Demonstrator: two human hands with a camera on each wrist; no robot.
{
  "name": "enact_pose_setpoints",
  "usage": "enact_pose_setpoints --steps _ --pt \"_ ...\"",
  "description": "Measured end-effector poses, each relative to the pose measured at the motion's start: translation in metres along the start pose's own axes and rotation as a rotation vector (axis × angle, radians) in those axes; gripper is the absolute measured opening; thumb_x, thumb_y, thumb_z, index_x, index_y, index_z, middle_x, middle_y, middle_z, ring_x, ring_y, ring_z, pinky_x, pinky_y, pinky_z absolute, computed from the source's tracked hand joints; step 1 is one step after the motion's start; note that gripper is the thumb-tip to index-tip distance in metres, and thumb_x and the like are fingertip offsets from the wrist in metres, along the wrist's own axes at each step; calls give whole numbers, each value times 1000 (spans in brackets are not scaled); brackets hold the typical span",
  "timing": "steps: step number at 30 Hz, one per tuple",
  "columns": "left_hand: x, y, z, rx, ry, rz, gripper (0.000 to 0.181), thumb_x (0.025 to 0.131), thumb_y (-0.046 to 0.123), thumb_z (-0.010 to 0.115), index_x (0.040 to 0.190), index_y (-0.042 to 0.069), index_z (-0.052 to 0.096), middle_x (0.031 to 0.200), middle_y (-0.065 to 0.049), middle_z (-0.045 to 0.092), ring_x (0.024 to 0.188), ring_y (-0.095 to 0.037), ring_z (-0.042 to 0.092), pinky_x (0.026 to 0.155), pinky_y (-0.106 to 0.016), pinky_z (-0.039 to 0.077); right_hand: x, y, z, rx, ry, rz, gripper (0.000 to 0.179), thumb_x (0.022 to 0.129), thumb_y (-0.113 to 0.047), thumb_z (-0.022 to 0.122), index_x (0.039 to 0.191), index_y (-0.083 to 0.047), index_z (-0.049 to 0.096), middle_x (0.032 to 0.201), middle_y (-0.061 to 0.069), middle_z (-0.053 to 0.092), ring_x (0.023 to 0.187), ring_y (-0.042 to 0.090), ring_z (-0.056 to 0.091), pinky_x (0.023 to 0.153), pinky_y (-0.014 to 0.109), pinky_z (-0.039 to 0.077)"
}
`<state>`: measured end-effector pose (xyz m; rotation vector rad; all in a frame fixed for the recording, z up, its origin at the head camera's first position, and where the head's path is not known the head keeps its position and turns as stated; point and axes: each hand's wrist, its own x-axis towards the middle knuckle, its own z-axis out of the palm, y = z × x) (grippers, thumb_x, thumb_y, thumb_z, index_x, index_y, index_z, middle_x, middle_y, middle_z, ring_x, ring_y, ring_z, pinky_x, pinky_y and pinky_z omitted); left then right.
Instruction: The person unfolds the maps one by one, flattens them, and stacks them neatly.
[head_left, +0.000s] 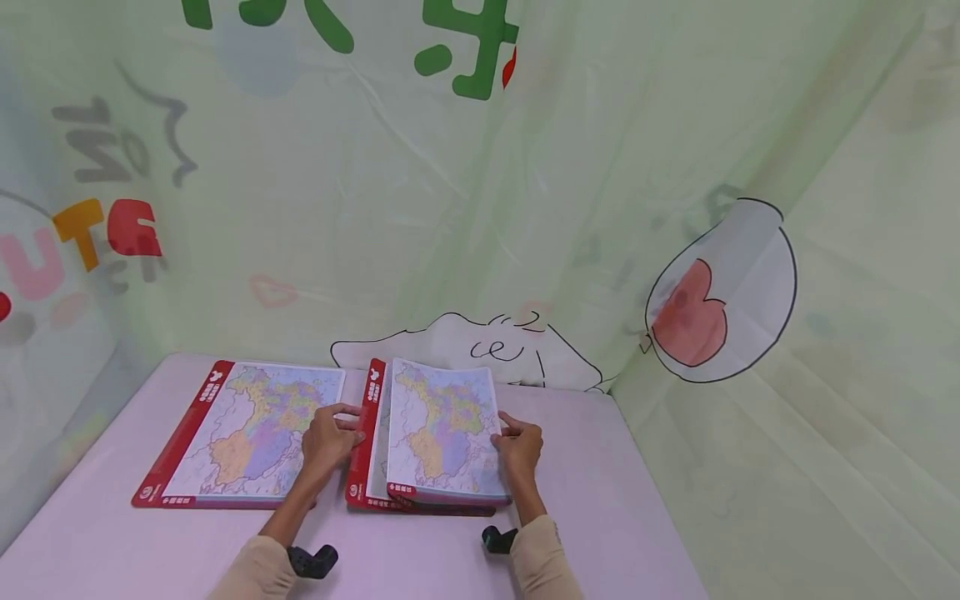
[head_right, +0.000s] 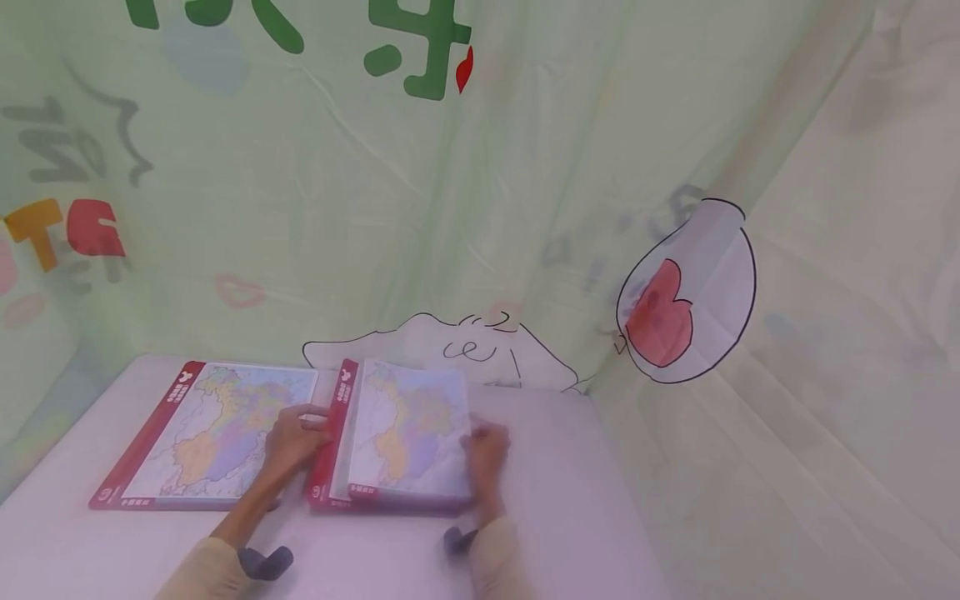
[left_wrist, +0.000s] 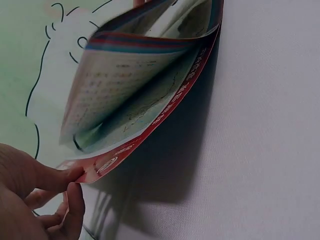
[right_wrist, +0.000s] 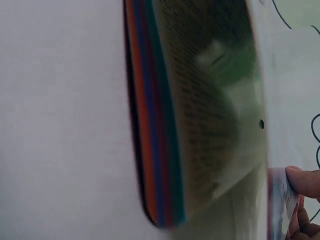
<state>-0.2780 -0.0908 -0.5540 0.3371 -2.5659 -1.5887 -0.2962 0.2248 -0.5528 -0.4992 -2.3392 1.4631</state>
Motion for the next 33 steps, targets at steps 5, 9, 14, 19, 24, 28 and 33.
enact_pose_setpoints --steps 5,9,14,19,24,28,33 --pt "-2 1 -7 16 14 16 35 90 3 75 125 1 75 109 -26 82 93 -40 82 73 -38 49 5 -4 -4 -25 18 12 49 85 15 79 128 -9 81 96 17 72 88 25 62 73 28 44" --pt "-1 -1 -10 41 25 30 34 90 4 76 123 1 76 109 -25 82 95 -40 82 73 -39 50 8 -5 -8 -33 29 22 49 86 15 79 129 -9 80 97 17 71 89 26 61 74 29 45" --pt "0 -5 -18 57 41 44 35 91 6 76 125 1 76 111 -25 82 101 -43 80 79 -46 52 9 -7 -15 -32 48 29 49 86 15 80 129 -8 80 99 19 71 91 28 61 77 32 45" --pt "1 -10 -30 64 53 67 35 91 5 76 126 0 75 112 -27 81 101 -45 79 76 -45 51 15 -2 -20 -44 86 31 50 84 15 80 128 -9 81 98 18 73 91 28 62 79 32 45" --pt "3 -15 -43 89 66 65 36 92 5 74 127 0 74 113 -27 81 103 -46 78 78 -49 49 20 1 -29 -41 117 27 49 83 15 79 127 -7 80 97 20 73 90 29 62 78 32 44" --pt "6 -20 -56 111 74 66 37 92 5 73 129 -1 72 114 -28 80 103 -47 76 79 -51 47 25 4 -37 -46 134 33 48 84 14 78 128 -6 79 99 23 73 90 31 62 78 34 44" --pt "8 -25 -73 138 89 79 38 95 6 72 131 -3 69 117 -32 77 106 -51 74 81 -54 49 30 7 -47 -52 181 44 48 83 14 77 127 -5 80 94 21 72 87 29 61 78 35 41"
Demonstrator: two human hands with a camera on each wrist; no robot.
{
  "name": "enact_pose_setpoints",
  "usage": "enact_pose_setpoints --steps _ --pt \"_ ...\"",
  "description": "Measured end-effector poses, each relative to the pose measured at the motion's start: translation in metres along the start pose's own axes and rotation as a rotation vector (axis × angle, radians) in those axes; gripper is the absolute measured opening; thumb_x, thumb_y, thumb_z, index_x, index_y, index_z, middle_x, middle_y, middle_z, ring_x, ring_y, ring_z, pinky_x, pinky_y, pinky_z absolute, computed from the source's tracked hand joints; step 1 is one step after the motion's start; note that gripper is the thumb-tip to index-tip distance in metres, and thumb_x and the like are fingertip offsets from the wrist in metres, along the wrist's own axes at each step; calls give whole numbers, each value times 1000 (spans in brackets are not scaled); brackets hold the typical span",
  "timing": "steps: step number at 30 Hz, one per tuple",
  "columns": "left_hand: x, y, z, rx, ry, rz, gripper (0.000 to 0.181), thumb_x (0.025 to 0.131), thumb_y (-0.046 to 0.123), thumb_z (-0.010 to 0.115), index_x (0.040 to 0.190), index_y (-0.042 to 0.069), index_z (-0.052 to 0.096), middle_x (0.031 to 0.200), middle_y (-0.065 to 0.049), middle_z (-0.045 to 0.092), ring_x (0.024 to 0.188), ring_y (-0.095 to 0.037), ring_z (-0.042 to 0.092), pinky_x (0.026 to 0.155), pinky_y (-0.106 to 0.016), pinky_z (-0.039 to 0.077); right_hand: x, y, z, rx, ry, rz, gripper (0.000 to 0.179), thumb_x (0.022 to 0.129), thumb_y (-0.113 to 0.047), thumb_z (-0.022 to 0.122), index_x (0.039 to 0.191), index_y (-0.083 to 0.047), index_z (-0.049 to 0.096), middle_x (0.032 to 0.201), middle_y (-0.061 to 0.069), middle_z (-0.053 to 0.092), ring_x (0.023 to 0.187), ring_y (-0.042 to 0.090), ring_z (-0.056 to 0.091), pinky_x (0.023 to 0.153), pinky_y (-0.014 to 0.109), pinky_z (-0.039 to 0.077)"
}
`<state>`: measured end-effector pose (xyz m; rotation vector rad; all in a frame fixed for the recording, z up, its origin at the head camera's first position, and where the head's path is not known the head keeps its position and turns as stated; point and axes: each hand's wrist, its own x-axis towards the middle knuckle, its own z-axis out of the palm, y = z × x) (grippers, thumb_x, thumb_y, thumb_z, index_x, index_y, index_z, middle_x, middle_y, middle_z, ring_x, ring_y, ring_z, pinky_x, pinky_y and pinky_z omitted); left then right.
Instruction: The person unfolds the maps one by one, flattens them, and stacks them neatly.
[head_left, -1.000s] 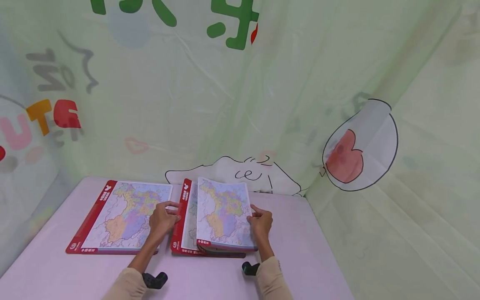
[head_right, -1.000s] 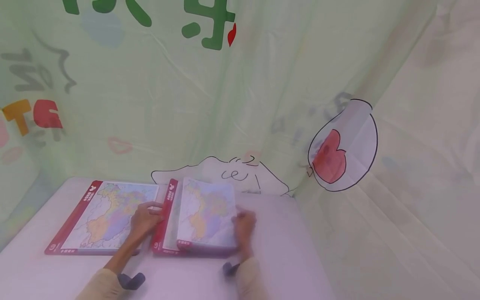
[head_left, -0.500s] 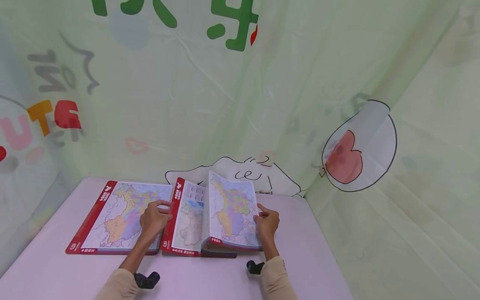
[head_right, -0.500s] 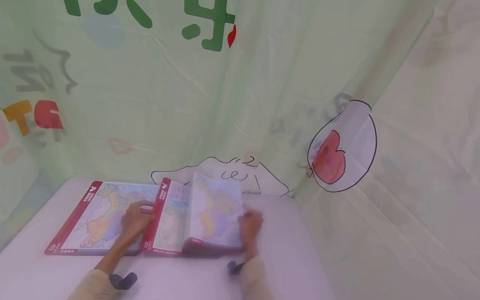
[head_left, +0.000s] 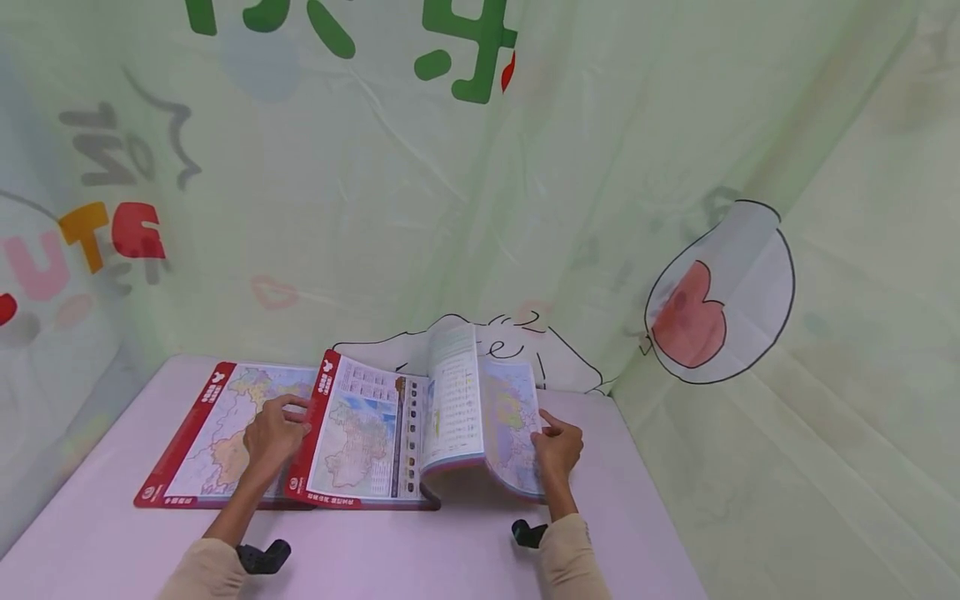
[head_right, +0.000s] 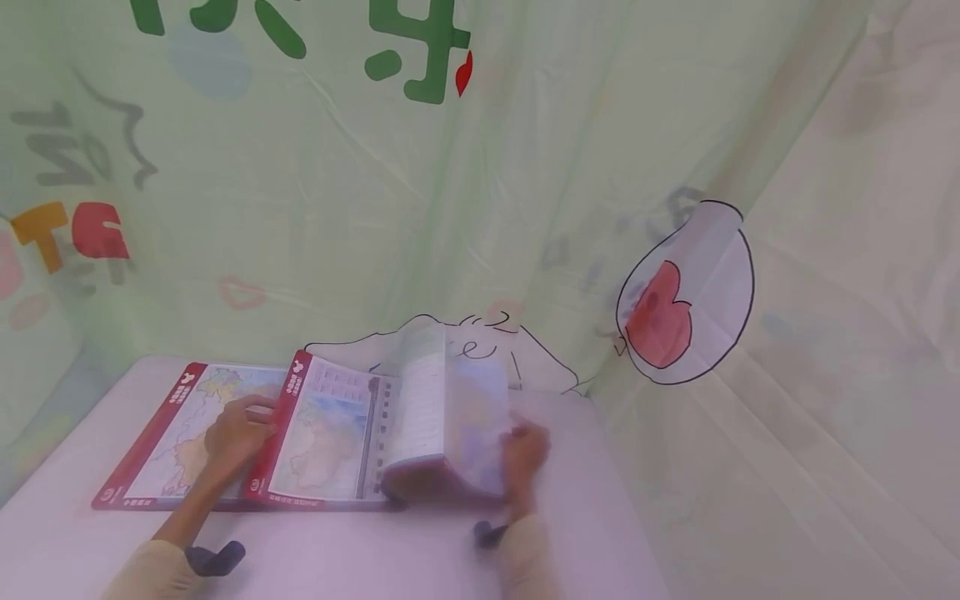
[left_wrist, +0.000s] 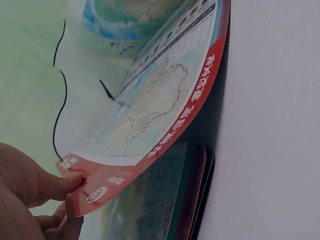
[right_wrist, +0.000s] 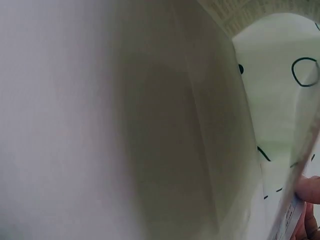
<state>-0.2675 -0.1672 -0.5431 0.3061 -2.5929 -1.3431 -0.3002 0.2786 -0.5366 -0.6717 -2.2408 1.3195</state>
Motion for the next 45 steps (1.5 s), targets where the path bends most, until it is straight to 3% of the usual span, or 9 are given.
enact_pose_setpoints --steps 7,16,25,35,45 --pt "3 -8 -19 37 30 -7 40 95 7 71 134 -2 69 124 -33 75 110 -54 73 83 -55 50 5 3 -12 -10 59 16 48 79 15 77 123 -4 81 89 20 73 83 30 61 74 34 41" --pt "8 -19 -33 84 44 -7 42 94 6 72 134 -5 68 121 -34 75 108 -54 73 80 -55 48 30 40 -11 -70 145 -3 50 77 13 74 122 -8 82 85 20 73 77 32 64 69 37 41" --pt "13 -36 -40 121 85 -27 44 94 9 75 134 -5 68 125 -36 74 107 -55 73 79 -52 53 29 33 -26 -158 205 -33 48 78 12 65 119 -5 83 75 16 71 76 40 66 66 45 41" --pt "18 -44 -53 136 89 -42 47 94 11 78 136 -5 66 129 -39 71 107 -56 72 82 -59 61 53 60 -22 -199 235 -71 46 82 10 62 119 -6 83 87 23 74 78 42 65 67 49 42" --pt "18 -46 -62 143 75 -44 47 94 10 75 137 -8 65 129 -40 70 108 -57 71 87 -62 57 58 70 -29 -212 266 -39 50 80 11 59 119 -6 84 100 29 78 87 49 70 69 56 47"
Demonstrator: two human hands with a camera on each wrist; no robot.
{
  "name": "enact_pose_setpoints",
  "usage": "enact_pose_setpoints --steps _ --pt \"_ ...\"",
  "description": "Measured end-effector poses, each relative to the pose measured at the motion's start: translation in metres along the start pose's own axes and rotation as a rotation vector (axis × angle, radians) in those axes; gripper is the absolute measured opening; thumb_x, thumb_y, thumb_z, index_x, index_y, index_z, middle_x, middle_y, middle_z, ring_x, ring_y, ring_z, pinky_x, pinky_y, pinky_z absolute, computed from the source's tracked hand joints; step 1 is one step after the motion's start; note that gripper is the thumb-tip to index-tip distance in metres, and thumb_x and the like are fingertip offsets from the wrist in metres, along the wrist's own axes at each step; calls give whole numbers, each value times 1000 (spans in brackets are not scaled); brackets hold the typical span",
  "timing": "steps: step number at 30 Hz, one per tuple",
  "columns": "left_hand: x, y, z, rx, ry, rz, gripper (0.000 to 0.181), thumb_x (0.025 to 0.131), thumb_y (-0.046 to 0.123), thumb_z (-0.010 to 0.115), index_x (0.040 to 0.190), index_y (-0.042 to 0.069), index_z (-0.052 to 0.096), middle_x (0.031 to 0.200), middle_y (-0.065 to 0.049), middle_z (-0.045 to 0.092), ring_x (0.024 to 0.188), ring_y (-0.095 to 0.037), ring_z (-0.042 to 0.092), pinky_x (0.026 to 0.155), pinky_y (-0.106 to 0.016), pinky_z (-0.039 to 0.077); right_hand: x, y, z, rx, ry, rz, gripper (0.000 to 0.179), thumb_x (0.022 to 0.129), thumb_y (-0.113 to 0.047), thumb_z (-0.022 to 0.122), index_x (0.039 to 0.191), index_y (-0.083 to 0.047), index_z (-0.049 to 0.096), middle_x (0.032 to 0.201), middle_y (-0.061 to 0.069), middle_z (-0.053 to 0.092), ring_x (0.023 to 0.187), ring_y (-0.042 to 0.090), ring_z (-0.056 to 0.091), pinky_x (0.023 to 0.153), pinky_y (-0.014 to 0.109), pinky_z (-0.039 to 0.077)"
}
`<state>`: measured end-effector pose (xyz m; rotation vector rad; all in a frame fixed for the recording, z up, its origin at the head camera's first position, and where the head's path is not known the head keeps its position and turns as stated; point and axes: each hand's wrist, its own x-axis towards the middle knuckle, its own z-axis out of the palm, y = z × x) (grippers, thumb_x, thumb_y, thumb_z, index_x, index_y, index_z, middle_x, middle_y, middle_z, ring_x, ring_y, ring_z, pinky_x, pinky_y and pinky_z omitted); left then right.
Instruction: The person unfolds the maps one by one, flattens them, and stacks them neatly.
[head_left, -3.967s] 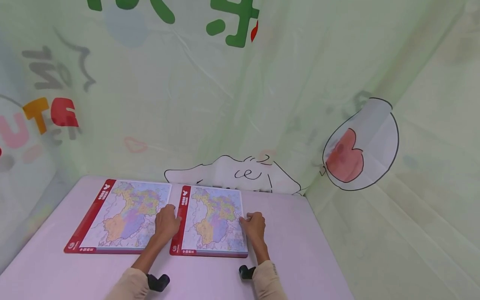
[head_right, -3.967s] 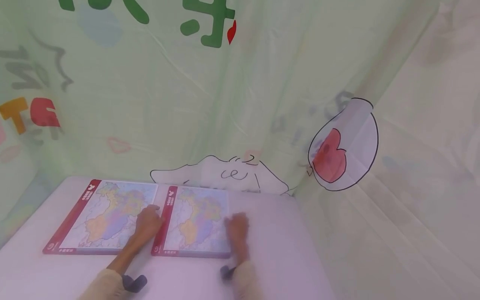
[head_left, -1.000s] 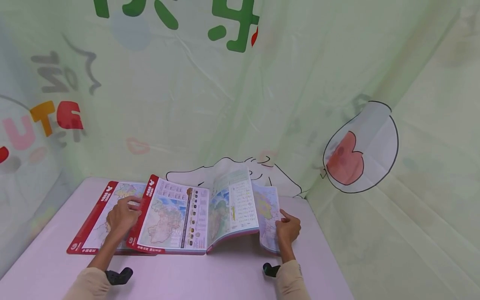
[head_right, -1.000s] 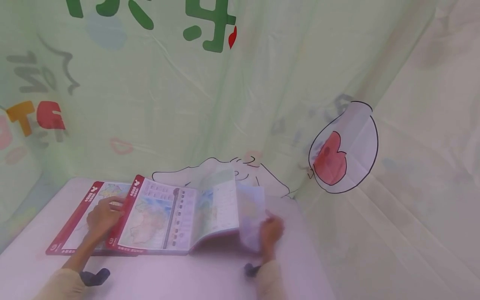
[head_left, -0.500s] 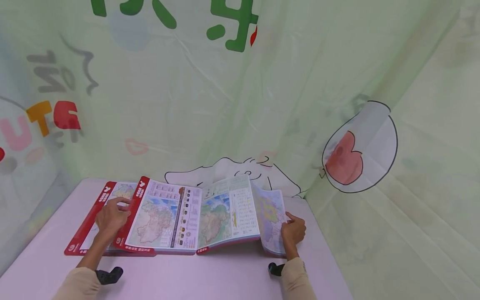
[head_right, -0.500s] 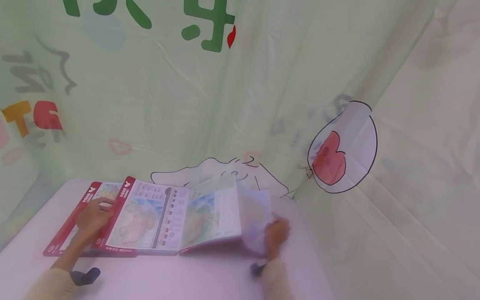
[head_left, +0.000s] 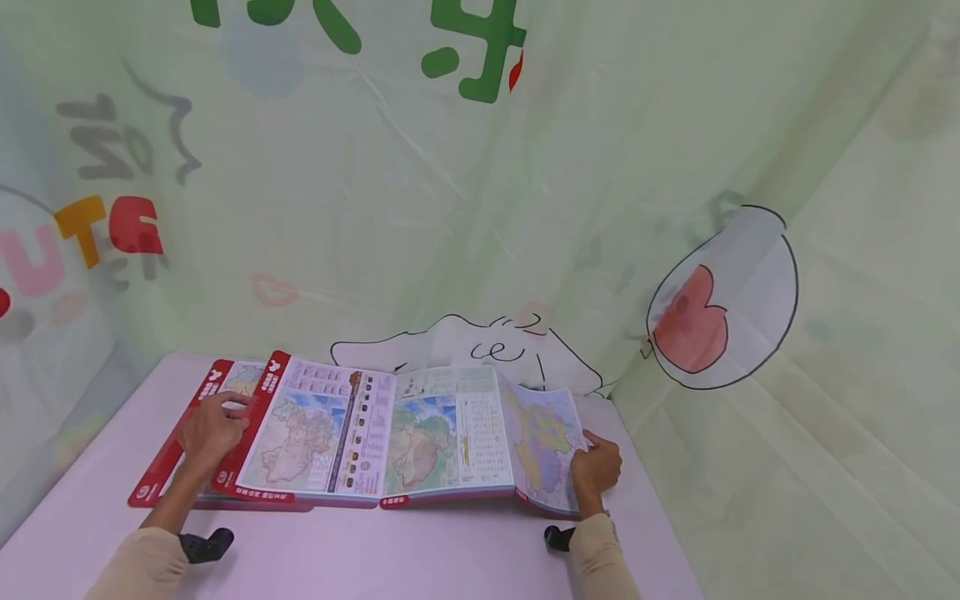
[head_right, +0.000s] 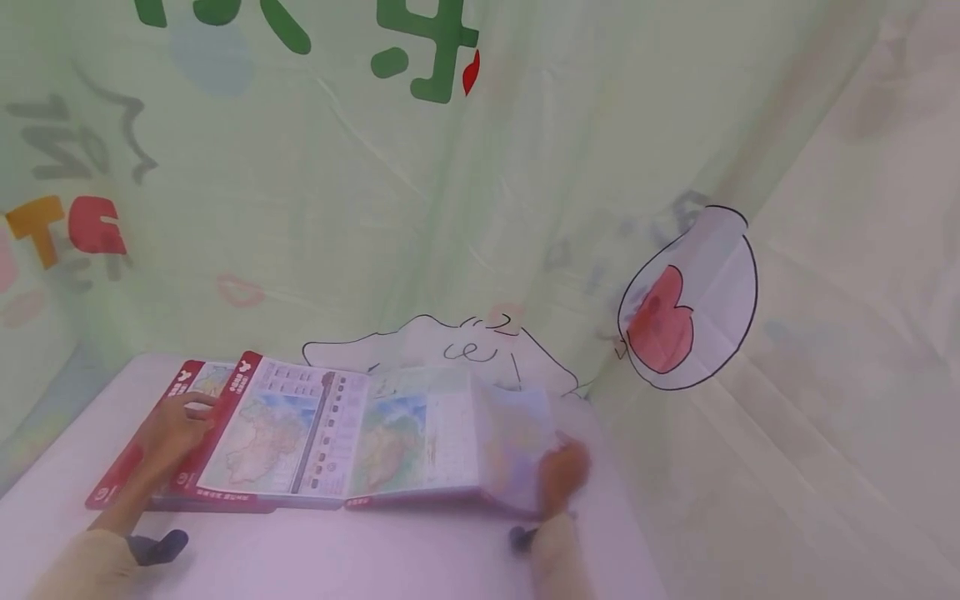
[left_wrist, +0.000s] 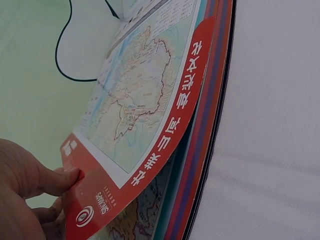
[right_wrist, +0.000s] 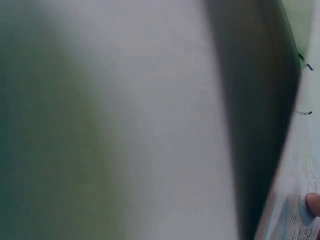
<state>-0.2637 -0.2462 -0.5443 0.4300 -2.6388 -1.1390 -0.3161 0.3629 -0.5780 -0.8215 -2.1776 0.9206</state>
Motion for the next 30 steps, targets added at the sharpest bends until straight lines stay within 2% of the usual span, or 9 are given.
enact_pose_setpoints --steps 6,13,21,26,30 --pt "5 -5 -3 3 -2 -10 48 95 11 75 137 -10 64 130 -41 68 105 -57 72 86 -64 60 2 3 0 12 24 -24 47 80 11 59 117 -4 84 99 29 77 87 49 70 67 54 46" --pt "9 -11 -6 33 10 -30 49 93 11 75 136 -12 63 133 -43 65 107 -56 68 93 -67 52 10 5 -1 14 19 -54 46 79 11 59 114 -4 85 96 29 77 84 49 70 62 51 44" --pt "10 -19 -2 36 18 -42 48 94 12 74 132 -15 64 132 -44 65 102 -56 69 93 -68 55 24 27 17 -5 23 -14 44 80 8 59 112 -6 85 99 27 80 93 53 71 72 60 48" --pt "9 -23 2 38 58 -48 45 93 12 76 128 -15 67 129 -43 67 99 -55 70 90 -68 56 23 22 12 1 18 5 40 79 8 60 109 -3 85 101 27 81 98 56 71 79 63 51" --pt "8 -22 7 32 91 -48 42 93 11 76 126 -14 69 127 -41 69 101 -54 70 92 -68 55 30 25 11 -2 -28 28 39 79 5 58 108 0 84 109 28 80 105 59 70 89 66 53"
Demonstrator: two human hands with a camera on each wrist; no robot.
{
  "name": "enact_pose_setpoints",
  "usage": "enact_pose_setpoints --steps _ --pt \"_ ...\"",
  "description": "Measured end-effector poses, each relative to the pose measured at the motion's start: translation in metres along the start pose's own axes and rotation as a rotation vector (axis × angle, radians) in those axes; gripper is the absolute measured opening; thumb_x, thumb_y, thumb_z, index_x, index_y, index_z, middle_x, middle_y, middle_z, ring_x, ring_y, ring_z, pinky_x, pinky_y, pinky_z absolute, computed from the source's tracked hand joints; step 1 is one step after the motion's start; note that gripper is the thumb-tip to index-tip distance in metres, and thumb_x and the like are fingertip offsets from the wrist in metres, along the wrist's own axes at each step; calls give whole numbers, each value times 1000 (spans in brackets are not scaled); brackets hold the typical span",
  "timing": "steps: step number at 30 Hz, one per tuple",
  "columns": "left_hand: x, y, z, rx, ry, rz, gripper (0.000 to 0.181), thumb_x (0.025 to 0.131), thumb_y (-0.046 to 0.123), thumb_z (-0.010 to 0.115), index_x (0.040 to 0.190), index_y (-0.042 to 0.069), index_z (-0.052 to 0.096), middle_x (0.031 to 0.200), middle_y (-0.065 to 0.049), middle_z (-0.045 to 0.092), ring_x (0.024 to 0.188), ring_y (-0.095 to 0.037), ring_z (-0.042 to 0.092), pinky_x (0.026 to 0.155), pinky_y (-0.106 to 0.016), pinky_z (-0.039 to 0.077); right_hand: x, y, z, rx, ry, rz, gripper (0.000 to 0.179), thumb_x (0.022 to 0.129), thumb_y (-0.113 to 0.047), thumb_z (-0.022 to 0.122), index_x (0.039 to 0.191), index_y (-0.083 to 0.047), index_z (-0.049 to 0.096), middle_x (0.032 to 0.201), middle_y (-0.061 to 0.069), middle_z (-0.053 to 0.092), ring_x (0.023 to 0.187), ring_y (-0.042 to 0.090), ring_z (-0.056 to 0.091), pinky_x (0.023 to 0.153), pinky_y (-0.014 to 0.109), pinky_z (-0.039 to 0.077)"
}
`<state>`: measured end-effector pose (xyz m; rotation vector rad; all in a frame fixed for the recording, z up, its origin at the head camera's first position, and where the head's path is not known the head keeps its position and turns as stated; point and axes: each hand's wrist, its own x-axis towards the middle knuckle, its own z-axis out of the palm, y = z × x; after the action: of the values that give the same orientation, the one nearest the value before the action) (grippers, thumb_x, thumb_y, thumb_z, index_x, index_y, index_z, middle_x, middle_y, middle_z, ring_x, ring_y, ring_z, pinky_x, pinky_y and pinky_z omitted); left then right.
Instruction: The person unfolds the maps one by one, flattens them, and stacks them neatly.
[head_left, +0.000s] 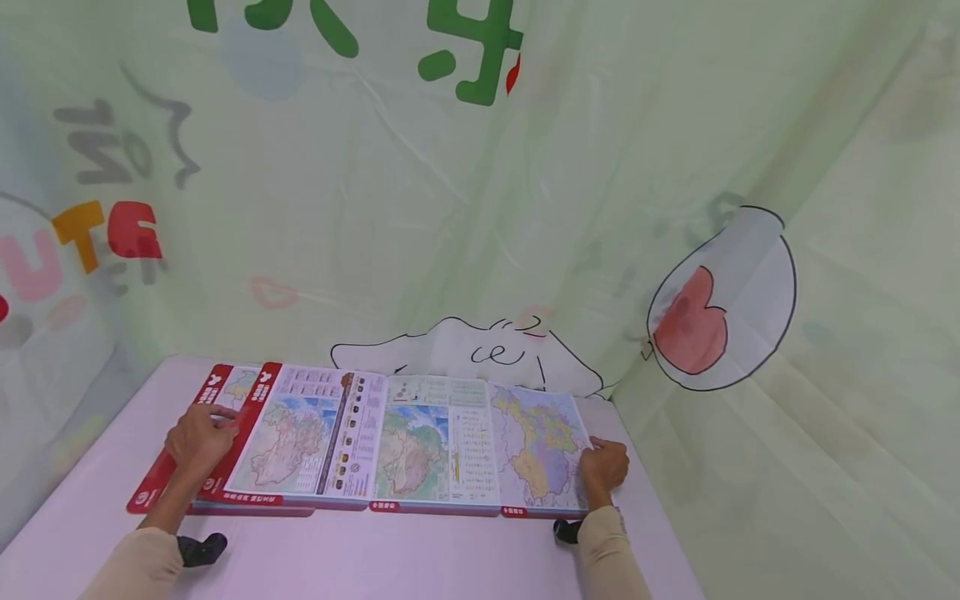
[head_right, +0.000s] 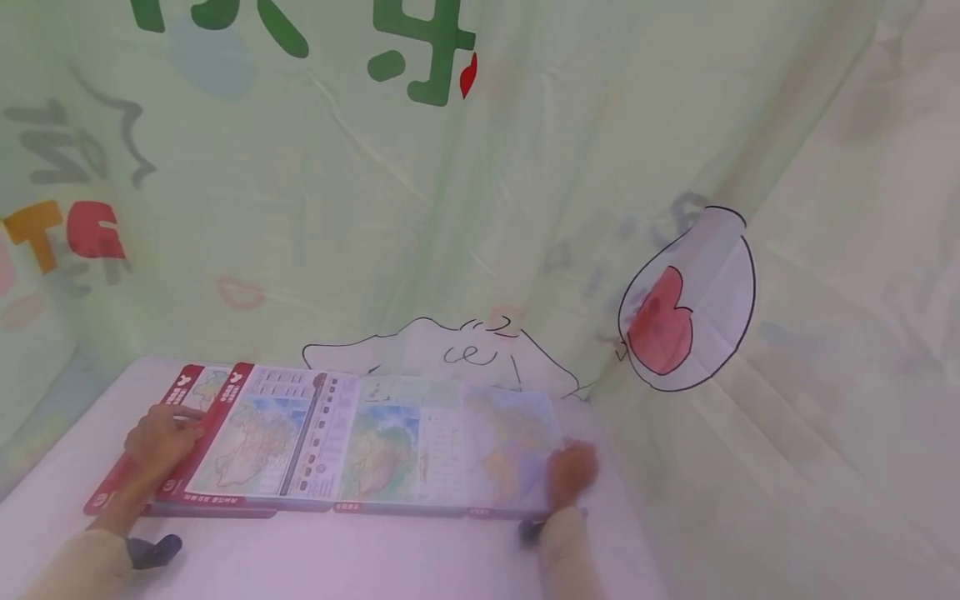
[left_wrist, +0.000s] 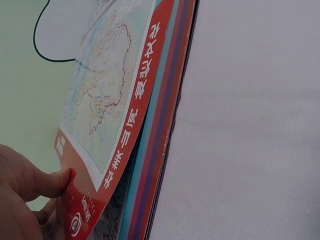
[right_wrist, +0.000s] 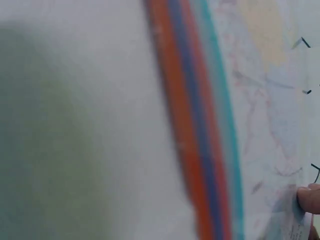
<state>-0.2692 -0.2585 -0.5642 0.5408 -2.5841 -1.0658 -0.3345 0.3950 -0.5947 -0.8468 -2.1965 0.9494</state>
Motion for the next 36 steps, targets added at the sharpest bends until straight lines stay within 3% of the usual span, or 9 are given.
enact_pose_setpoints --steps 7,13,16,19,22,24,27,29,36 --pt "-7 -4 -4 7 54 -30 37 93 10 77 121 -13 70 126 -41 70 105 -56 68 95 -69 53 19 18 26 -61 -89 8 37 77 -3 63 106 0 85 115 30 78 109 64 64 87 71 49" --pt "-16 -9 -12 7 87 -60 38 95 14 76 124 -10 69 126 -39 70 106 -54 66 95 -68 50 1 -16 21 -199 -121 29 41 88 -6 61 124 12 67 129 46 58 127 66 46 99 77 35" --pt "-24 -14 -24 13 110 -59 43 100 15 71 134 -11 64 130 -40 68 108 -54 64 94 -67 50 -28 -49 13 -183 -111 -99 44 100 -11 60 138 13 62 134 49 52 127 66 43 98 76 34" --pt "-35 -25 -37 39 115 -42 50 102 13 66 144 -13 56 135 -43 61 110 -56 56 95 -70 49 -69 -89 7 -88 -130 -336 48 106 -16 64 146 10 60 137 45 55 125 64 46 98 74 35" --pt "-47 -38 -45 99 123 -9 57 101 7 64 150 -14 47 140 -46 51 113 -59 48 98 -74 46 -115 -127 4 -16 -254 -615 50 104 -20 70 147 5 63 138 38 63 127 60 55 104 74 40" --pt "-52 -43 -45 129 125 24 59 99 4 64 152 -13 45 143 -45 46 116 -61 44 100 -76 43 -145 -143 5 -27 -413 -751 54 104 -25 72 150 0 63 141 35 65 131 59 58 107 76 42" --pt "-59 -48 -41 153 109 81 67 94 2 69 154 -11 43 147 -44 43 119 -61 43 100 -77 43 -189 -158 11 -122 -672 -798 65 104 -38 73 161 -14 54 154 36 57 144 62 51 113 80 40" --pt "-62 -49 -36 157 91 130 72 91 3 73 155 -10 42 146 -43 45 119 -61 43 98 -77 44 -213 -165 15 -194 -787 -783 71 102 -44 74 165 -22 49 160 38 51 149 66 44 115 83 37" --pt "-69 -60 -27 187 112 257 73 84 2 79 151 -8 51 146 -39 50 120 -60 44 94 -73 47 -266 -173 40 -342 -936 -832 72 99 -52 75 165 -37 49 169 40 35 155 72 28 116 90 24"
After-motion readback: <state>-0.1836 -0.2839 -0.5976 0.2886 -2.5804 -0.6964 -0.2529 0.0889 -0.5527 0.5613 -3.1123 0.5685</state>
